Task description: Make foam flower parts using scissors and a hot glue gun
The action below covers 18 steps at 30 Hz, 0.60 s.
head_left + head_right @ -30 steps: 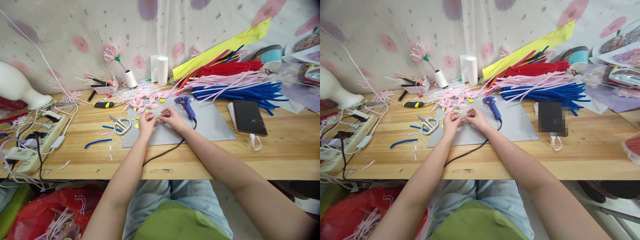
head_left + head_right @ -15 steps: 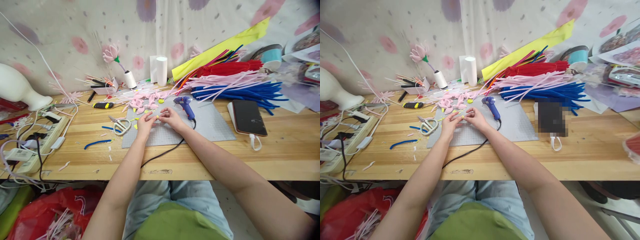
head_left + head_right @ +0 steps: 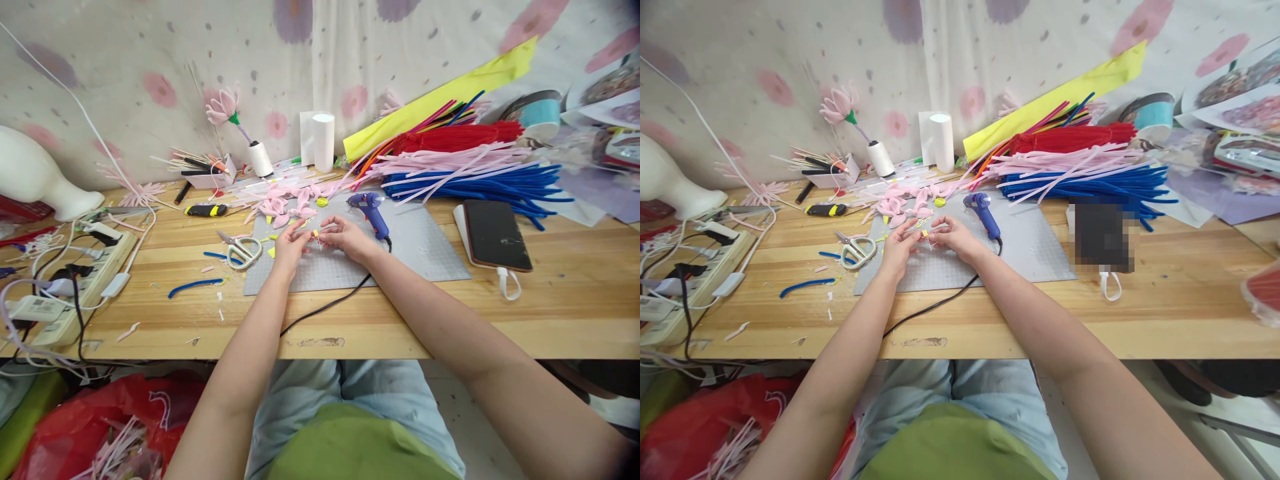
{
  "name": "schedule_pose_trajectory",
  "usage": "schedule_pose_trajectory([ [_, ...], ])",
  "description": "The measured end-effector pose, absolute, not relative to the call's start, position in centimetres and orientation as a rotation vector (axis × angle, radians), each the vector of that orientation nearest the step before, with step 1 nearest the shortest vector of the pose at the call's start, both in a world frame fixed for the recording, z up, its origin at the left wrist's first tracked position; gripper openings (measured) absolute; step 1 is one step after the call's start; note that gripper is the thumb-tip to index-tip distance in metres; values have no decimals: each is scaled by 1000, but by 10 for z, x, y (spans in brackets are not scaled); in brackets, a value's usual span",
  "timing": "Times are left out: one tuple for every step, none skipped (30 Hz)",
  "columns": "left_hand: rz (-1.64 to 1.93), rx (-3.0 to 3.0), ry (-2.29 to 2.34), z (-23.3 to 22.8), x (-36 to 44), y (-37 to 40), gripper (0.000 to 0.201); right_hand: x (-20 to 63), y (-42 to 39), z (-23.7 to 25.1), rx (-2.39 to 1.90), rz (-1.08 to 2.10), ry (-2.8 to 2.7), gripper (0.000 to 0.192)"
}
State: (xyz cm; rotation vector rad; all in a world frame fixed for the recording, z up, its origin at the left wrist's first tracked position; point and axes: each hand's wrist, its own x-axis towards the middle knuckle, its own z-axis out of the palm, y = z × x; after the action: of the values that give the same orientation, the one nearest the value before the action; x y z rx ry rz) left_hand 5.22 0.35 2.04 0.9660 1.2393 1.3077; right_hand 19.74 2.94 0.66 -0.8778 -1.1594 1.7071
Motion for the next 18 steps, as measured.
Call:
schedule_pose_trajectory([
  [1297,993,1216,20,52,3,47,198,30,6,-863,1732,-1149,50],
  [1286,1014,1194,20,52,2,48,199,30,6,-853,1750,-1140,51],
  [1275,1028,1178,20,52,2,49,199,30,6,-845,1765,-1135,52],
  [1265,1034,1171,20,52,2,50,200,31,5,-838,1779,-1135,53],
  [1256,1034,1171,20,52,1,50,200,31,5,-831,1791,-1137,53],
  [1250,1030,1174,20,52,1,50,200,31,5,-826,1802,-1139,53],
  [1248,1023,1178,20,52,1,51,201,31,5,-822,1810,-1140,53],
  [1248,1015,1180,20,52,1,51,201,31,5,-820,1818,-1143,53],
  [1252,1008,1180,20,51,1,52,202,31,6,-818,1823,-1148,52],
  [1256,1001,1180,20,51,2,53,202,31,6,-816,1827,-1155,52],
  [1260,993,1179,19,51,2,55,202,30,7,-817,1827,-1166,52],
  [1266,985,1181,19,51,2,56,203,30,8,-824,1822,-1181,52],
  [1274,976,1187,19,51,3,57,203,29,9,-835,1807,-1199,52],
  [1286,966,1199,18,51,3,58,203,29,10,-851,1778,-1217,51],
  [1301,956,1219,18,52,3,59,203,28,11,-868,1735,-1236,50],
  [1317,946,1242,18,52,4,59,203,28,11,-888,1680,-1258,48],
  [1330,941,1266,17,53,4,58,203,28,12,-909,1618,-1283,46],
  [1338,939,1289,17,53,4,57,202,29,12,-932,1553,-1307,45],
])
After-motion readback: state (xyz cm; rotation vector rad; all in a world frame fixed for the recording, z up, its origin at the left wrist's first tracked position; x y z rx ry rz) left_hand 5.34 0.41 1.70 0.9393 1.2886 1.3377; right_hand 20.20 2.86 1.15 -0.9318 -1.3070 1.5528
